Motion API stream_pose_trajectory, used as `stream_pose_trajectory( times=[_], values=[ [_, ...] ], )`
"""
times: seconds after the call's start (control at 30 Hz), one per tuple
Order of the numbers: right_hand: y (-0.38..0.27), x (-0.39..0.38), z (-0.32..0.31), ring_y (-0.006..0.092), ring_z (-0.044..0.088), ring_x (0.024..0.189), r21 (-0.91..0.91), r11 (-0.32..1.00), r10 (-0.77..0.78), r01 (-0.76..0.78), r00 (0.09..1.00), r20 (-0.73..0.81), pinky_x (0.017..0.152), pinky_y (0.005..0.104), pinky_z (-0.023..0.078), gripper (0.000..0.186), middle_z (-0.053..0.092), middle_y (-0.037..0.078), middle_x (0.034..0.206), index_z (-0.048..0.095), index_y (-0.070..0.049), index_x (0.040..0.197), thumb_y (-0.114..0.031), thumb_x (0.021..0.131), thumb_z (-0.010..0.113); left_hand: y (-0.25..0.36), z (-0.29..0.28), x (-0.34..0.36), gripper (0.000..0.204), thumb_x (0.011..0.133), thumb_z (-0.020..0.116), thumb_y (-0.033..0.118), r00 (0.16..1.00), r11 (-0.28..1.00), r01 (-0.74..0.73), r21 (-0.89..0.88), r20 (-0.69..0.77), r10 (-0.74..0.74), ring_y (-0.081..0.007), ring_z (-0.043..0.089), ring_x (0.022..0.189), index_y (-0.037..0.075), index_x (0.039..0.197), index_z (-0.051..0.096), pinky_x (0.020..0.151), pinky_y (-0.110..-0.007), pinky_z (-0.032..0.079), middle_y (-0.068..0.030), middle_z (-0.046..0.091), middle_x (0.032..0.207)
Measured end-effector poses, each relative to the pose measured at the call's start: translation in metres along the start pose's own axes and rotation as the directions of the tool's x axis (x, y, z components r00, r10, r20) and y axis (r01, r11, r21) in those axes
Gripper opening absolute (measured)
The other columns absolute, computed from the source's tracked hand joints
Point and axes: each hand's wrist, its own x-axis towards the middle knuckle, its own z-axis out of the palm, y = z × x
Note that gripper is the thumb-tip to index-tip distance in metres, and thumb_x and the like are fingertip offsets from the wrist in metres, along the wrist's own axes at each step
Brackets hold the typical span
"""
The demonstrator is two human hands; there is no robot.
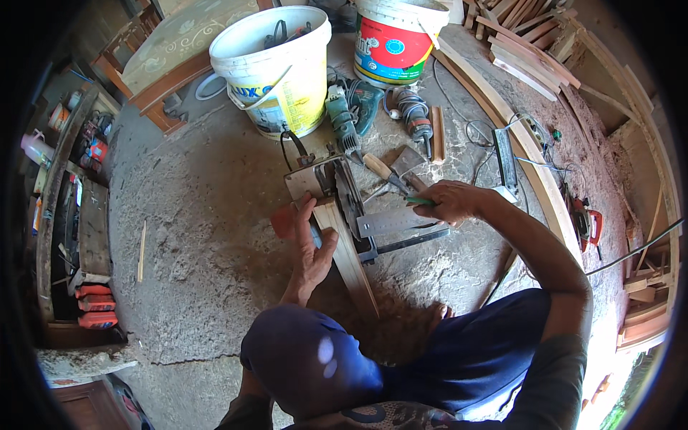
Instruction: The person measures and marks a piece of wood using a square and a pencil, and then uses a circular saw to cut through it.
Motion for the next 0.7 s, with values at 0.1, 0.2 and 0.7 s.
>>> stream_pose_trajectory(
  times=[0.1,0.2,0.7],
  values=[
    [0.007,0.0,0.006,0.0332,0.067,0.094,-0.074,0.997,-0.011,0.009,0.999,-0.036,0.092,0.0437,0.048,0.055,0.069,0.021,0.093,0.059,-0.009,0.135,-0.049,0.099,0.05,-0.002,0.007,-0.007,0.074,0.088,0.064,0.005,0.997,0.995,0.077,-0.062,0.015,-0.076,-0.0347,0.024,0.145,0.006,0.152,0.027,0.118,-0.045,0.021,-0.0179,0.031,0.154],
    [-0.01,-0.001,-0.006,0.0326,0.062,0.112,-0.061,0.993,0.107,-0.106,0.994,0.016,0.1,0.0432,0.044,0.052,0.068,0.017,0.114,0.059,-0.012,0.134,-0.049,0.099,0.05,-0.003,0.01,-0.006,0.075,0.086,0.068,0.008,0.996,0.994,0.091,-0.064,-0.019,-0.093,-0.0431,0.018,0.147,0.007,0.151,0.03,0.118,-0.05,0.019,-0.0228,0.033,0.153],
    [-0.005,-0.003,-0.008,0.0357,0.066,0.093,-0.079,0.996,-0.041,0.036,0.998,-0.054,0.086,0.0477,0.048,0.036,0.069,0.017,0.095,0.063,-0.015,0.118,-0.043,0.101,0.049,-0.01,0.017,-0.006,0.077,0.082,0.068,0.003,0.987,0.968,0.143,-0.208,-0.044,-0.155,-0.0404,0.033,0.138,0.01,0.15,0.032,0.11,-0.047,0.033,-0.0294,0.029,0.149]
  ],
)
